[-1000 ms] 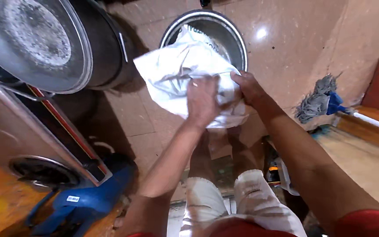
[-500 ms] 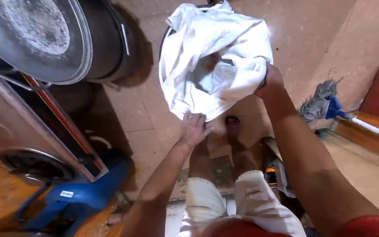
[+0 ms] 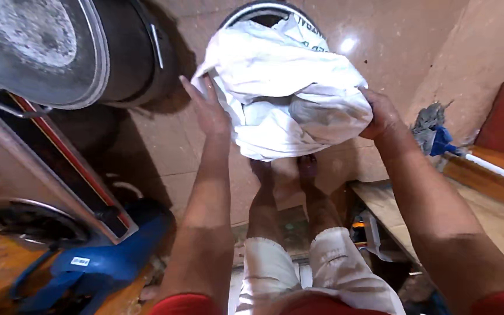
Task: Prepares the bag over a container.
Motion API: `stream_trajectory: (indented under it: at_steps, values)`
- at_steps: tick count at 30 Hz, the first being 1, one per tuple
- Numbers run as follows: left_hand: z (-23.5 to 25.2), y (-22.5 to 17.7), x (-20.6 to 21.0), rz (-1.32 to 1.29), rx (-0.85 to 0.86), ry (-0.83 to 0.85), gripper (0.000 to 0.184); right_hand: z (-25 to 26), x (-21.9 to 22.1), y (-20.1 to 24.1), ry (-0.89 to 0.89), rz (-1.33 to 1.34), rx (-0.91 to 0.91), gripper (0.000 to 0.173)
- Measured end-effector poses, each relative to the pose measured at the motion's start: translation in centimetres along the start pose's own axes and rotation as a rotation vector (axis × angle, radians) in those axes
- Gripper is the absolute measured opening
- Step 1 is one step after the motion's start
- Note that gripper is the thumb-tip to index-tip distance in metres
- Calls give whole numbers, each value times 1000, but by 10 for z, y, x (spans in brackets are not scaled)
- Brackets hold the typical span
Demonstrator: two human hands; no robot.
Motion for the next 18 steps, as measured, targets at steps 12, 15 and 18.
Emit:
stream_trajectory:
  at_steps: [12,15,18]
  values:
    - [-20,-10,21,-150,-31,-18,96,46,170,-14,99,-1683,-57,33]
    - [-26,-8,26,-148,-42,22,98,138,154,-32,145,-1622,85,42]
    - [-33,-3,47,-97,65,34,93,203,159,-19,40,-1437,-103,45]
Point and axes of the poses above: each hand's wrist, its own z-axis towards the middle knuckle, its own x-axis out of the palm, y = z × x, the point moved 6 cm from there along z, towards the middle knuckle, and after that the axes turned 13 degrees about y, right-handed, at the moved point
